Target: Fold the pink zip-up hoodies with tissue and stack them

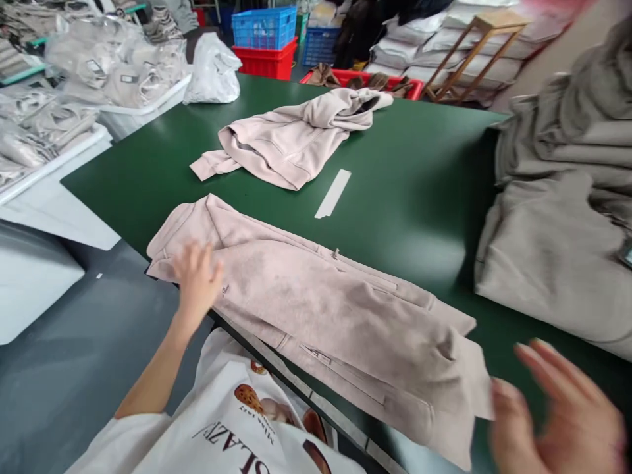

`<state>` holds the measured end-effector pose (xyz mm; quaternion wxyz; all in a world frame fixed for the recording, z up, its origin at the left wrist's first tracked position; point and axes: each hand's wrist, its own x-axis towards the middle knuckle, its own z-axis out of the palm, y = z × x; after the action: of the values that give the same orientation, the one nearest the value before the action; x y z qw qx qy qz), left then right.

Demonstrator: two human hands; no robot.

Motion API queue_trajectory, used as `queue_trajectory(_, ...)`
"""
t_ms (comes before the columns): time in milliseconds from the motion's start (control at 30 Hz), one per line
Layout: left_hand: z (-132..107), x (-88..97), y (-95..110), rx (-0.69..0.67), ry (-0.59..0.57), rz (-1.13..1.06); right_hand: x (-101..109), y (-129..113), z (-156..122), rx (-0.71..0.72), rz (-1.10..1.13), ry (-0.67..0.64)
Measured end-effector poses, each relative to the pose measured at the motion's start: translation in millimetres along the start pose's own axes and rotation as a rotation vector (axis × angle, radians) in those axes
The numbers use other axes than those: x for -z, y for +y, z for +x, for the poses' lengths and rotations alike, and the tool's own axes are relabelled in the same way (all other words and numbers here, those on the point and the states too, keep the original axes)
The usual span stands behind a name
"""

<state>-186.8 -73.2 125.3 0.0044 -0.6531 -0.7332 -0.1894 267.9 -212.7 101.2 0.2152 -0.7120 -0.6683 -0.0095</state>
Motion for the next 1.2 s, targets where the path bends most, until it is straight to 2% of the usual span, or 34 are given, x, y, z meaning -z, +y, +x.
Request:
queue_trajectory(33,0.3,-1.0,-28.5,0.142,0.072,0.070,-11.8,-13.9,15.2,0.087,0.011,-0.010)
queue_trajectory(100,1.4,-11.1,-74.0,0.302,0.076,0.133,-43.3,-34.7,36.2,0.271,-0.001,-0.063)
queue_trajectory(167,7.4,-27.2,-104.4,0.305,0.002,0.126,-73.3,-43.9,40.7,0.372,-0.051,-0.115)
queue_trajectory(267,32.9,-49.2,-128.1,0.167,-0.067,0.088,-96.9,-48.6,23.6,0.387,-0.092,-0.130)
queue_trajectory(367,78.7,-60.2,-132.8,0.054,-0.121,0.062,-100.3,-63.6,-0.4,0.359,-0.134,-0.103)
queue_trajectory(433,114.1,-62.4,-126.0,0.046,-0.135,0.073,-98.1,-76.0,-7.3,0.361,-0.139,-0.110)
queue_trajectory(500,143.2,-61.7,-110.7,0.104,-0.100,0.086,-91.3,-79.4,1.3,0.437,-0.057,-0.223)
queue_trajectory(567,153.9,-58.9,-87.3,0.150,-0.013,0.068,-78.4,-67.3,27.2,0.501,0.085,-0.428)
queue_trajectory(600,149.2,-57.0,-73.6,0.133,0.026,0.038,-70.5,-55.5,44.8,0.490,0.133,-0.491)
queue_trajectory(633,137.0,-55.0,-59.5,0.079,0.044,-0.005,-62.9,-40.7,63.4,0.459,0.145,-0.499)
queue_trajectory(667,117.5,-52.9,-45.7,-0.012,0.036,-0.055,-56.8,-24.2,81.3,0.421,0.114,-0.422)
queue_trajectory(733,62.1,-48.8,-22.2,-0.271,-0.102,-0.177,-53.0,9.1,109.2,0.439,-0.020,-0.180)
queue_trajectory(800,-2.3,-45.1,-6.5,-0.542,-0.286,-0.246,-62.3,36.1,122.6,0.637,-0.120,-0.029)
queue_trajectory(867,-59.5,-42.6,1.8,-0.714,-0.419,-0.254,-80.4,53.0,124.3,0.887,-0.127,-0.039)
queue_trajectory(933,-100.1,-42.6,5.6,-0.784,-0.504,-0.217,-99.9,60.4,122.3,1.056,-0.082,-0.092)
queue_trajectory(1000,-123.8,-46.0,8.5,-0.801,-0.540,-0.176,-115.5,60.1,123.7,1.128,-0.027,-0.137)
queue_trajectory(1067,-135.5,-52.2,13.4,-0.824,-0.536,-0.153,-125.8,54.1,130.6,1.188,0.031,-0.160)
queue_trajectory(1200,-142.8,-66.2,33.9,-0.944,-0.416,-0.143,-133.6,31.4,148.3,1.346,0.156,-0.202)
